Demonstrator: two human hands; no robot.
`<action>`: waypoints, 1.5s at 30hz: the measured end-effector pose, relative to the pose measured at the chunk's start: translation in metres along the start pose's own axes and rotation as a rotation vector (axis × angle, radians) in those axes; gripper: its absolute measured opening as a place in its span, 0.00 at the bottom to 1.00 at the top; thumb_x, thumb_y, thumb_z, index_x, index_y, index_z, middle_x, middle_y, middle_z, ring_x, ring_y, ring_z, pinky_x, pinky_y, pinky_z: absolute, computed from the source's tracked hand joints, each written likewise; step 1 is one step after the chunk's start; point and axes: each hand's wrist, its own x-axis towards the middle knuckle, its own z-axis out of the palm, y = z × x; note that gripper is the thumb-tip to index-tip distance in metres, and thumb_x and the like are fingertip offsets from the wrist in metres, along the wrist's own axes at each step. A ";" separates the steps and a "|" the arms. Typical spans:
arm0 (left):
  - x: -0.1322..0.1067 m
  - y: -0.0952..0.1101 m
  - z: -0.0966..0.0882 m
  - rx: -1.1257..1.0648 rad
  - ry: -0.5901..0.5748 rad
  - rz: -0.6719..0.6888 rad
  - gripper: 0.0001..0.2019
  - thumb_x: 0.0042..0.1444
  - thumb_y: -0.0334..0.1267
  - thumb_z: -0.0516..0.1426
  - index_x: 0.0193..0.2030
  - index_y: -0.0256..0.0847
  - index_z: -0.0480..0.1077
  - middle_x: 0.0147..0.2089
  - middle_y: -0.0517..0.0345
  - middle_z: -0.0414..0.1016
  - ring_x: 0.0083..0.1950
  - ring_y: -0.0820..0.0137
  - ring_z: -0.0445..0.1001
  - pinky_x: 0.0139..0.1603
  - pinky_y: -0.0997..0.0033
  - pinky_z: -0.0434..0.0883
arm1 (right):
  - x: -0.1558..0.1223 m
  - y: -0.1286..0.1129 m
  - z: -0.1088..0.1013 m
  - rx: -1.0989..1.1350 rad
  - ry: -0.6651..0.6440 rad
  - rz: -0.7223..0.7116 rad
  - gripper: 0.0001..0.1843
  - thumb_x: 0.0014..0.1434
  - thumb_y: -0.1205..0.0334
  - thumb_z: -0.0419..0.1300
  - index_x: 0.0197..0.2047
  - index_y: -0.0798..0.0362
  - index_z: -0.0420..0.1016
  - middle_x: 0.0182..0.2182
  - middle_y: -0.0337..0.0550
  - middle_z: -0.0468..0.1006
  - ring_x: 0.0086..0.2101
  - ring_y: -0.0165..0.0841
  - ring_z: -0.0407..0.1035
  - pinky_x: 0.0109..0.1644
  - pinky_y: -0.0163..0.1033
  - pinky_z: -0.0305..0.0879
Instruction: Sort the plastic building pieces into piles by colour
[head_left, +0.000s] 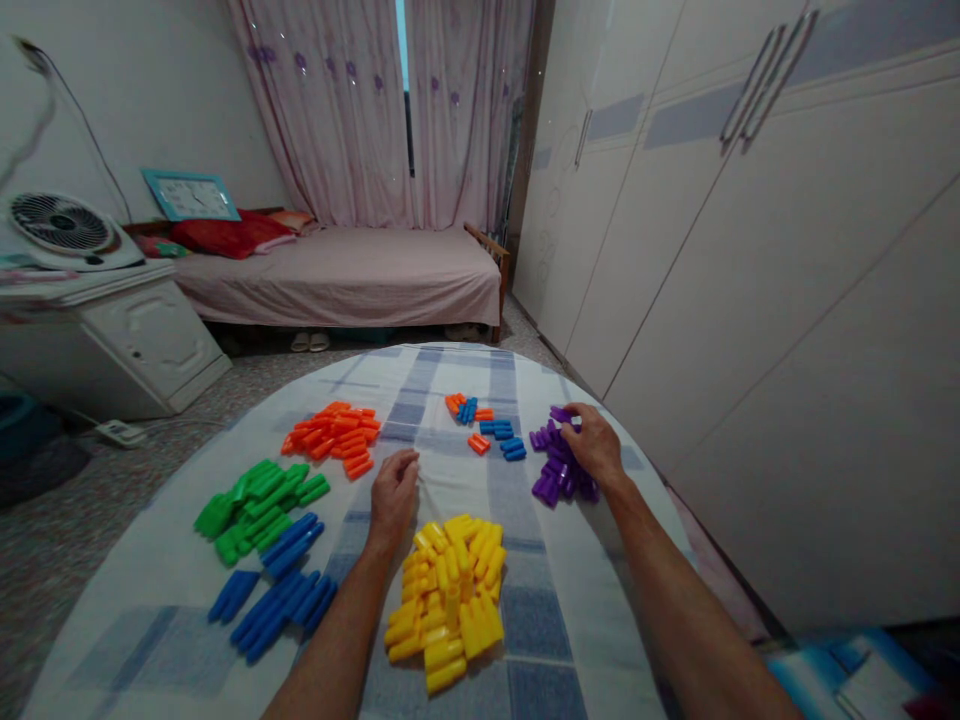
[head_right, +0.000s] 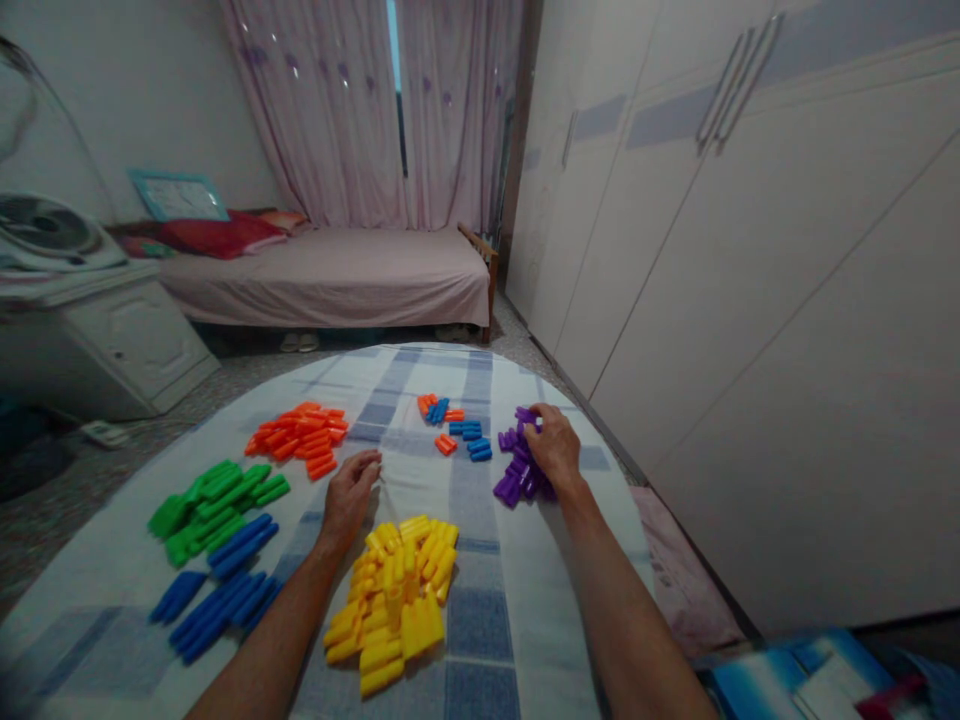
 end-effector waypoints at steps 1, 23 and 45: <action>0.000 0.000 0.000 -0.001 -0.001 0.000 0.13 0.50 0.42 0.55 0.39 0.38 0.73 0.44 0.50 0.74 0.48 0.63 0.71 0.55 0.59 0.66 | 0.001 0.010 -0.001 -0.029 -0.012 0.044 0.15 0.53 0.64 0.54 0.46 0.50 0.71 0.44 0.42 0.74 0.37 0.32 0.69 0.41 0.37 0.61; -0.001 0.007 -0.001 0.021 0.001 -0.001 0.13 0.49 0.42 0.54 0.38 0.37 0.72 0.43 0.50 0.74 0.47 0.63 0.72 0.54 0.60 0.66 | -0.035 0.010 0.001 0.011 0.072 -0.076 0.14 0.57 0.66 0.49 0.43 0.53 0.73 0.43 0.48 0.75 0.46 0.39 0.65 0.53 0.44 0.59; -0.004 0.008 0.001 0.147 -0.099 0.082 0.11 0.48 0.40 0.54 0.36 0.39 0.73 0.42 0.51 0.74 0.45 0.64 0.73 0.50 0.62 0.69 | -0.106 -0.078 0.064 0.486 -0.179 -0.186 0.11 0.54 0.72 0.51 0.34 0.50 0.72 0.34 0.43 0.74 0.39 0.36 0.67 0.46 0.40 0.62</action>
